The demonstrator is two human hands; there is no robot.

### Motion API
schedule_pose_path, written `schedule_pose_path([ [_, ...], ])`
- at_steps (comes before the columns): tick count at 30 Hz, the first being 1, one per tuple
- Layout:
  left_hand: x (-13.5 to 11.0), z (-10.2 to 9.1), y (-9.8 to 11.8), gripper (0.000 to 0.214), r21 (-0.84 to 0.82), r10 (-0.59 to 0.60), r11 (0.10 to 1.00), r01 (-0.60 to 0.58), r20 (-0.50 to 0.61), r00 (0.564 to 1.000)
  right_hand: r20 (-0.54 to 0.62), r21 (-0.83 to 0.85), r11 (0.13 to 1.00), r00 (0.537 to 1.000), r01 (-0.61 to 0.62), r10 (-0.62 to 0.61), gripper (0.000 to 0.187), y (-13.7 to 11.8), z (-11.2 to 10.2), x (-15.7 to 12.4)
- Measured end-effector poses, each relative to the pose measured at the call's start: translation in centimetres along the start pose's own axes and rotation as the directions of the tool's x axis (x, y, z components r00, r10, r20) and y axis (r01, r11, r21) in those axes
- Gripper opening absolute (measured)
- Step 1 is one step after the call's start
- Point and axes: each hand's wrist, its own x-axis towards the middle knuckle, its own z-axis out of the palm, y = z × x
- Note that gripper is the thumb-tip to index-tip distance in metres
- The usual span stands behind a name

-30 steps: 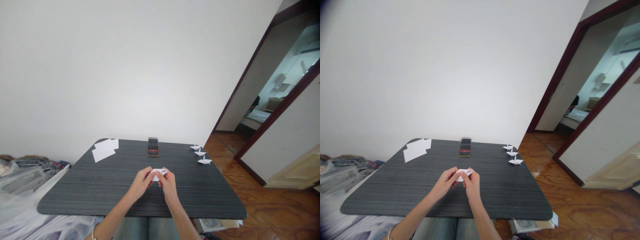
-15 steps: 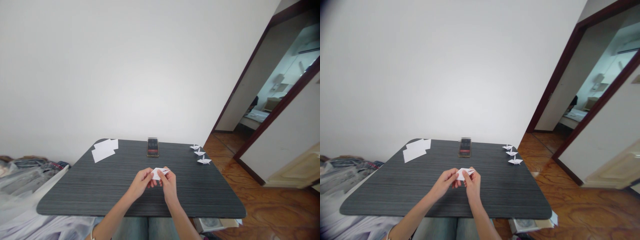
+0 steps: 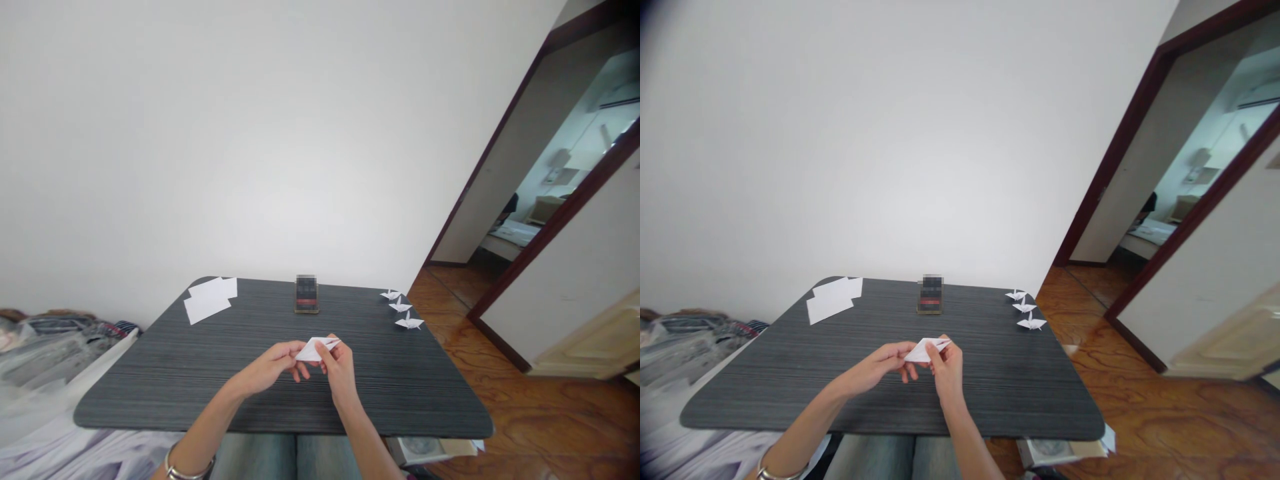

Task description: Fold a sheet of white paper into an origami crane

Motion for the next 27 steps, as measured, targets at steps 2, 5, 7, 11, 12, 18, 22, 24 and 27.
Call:
schedule_pose_path([
  [2, 0.3, 0.0, -0.4, 0.024, 0.009, -0.020, 1.000, 0.020, -0.069, 0.997, 0.028, -0.007, 1.000, 1.000, 0.001, -0.001, 0.025, -0.3, 0.2, -0.1],
  [5, 0.9, 0.3, -1.2, 0.026, 0.024, -0.076, 0.996, 0.081, -0.167, 0.983, 0.042, -0.018, 1.000, 0.999, 0.011, -0.010, 0.024, -0.8, 0.6, -0.2],
  [7, 1.3, 0.6, -1.6, 0.027, 0.016, -0.095, 0.995, 0.100, -0.191, 0.977, 0.052, -0.027, 0.999, 0.998, 0.030, -0.029, 0.025, -1.0, 0.9, -0.3],
  [11, 1.7, 0.8, -1.7, 0.026, -0.025, -0.097, 0.995, 0.094, -0.229, 0.969, 0.082, -0.038, 0.997, 0.994, 0.072, -0.068, 0.027, -1.0, 0.9, -0.3],
  [12, 1.6, 0.8, -1.7, 0.025, -0.033, -0.102, 0.995, 0.097, -0.227, 0.969, 0.083, -0.041, 0.996, 0.994, 0.077, -0.074, 0.027, -0.9, 0.8, -0.2],
  [18, 1.0, 0.2, -1.5, 0.022, -0.027, -0.112, 0.994, 0.109, -0.148, 0.983, 0.070, -0.064, 0.995, 0.995, 0.075, -0.070, 0.025, -0.4, 0.2, 0.1],
  [22, 0.5, -0.1, -1.3, 0.024, -0.002, -0.118, 0.993, 0.119, -0.088, 0.989, 0.058, -0.066, 0.997, 0.997, 0.048, -0.044, 0.026, -0.5, 0.0, 0.3],
  [24, 0.3, -0.2, -1.1, 0.025, 0.019, -0.109, 0.994, 0.111, -0.072, 0.991, 0.043, -0.060, 0.998, 0.999, 0.031, -0.029, 0.027, -0.6, -0.1, 0.3],
  [27, 0.1, -0.2, -0.6, 0.025, 0.046, -0.094, 0.994, 0.095, -0.040, 0.995, 0.034, -0.056, 0.998, 0.999, 0.020, -0.018, 0.029, -0.8, -0.1, 0.3],
])
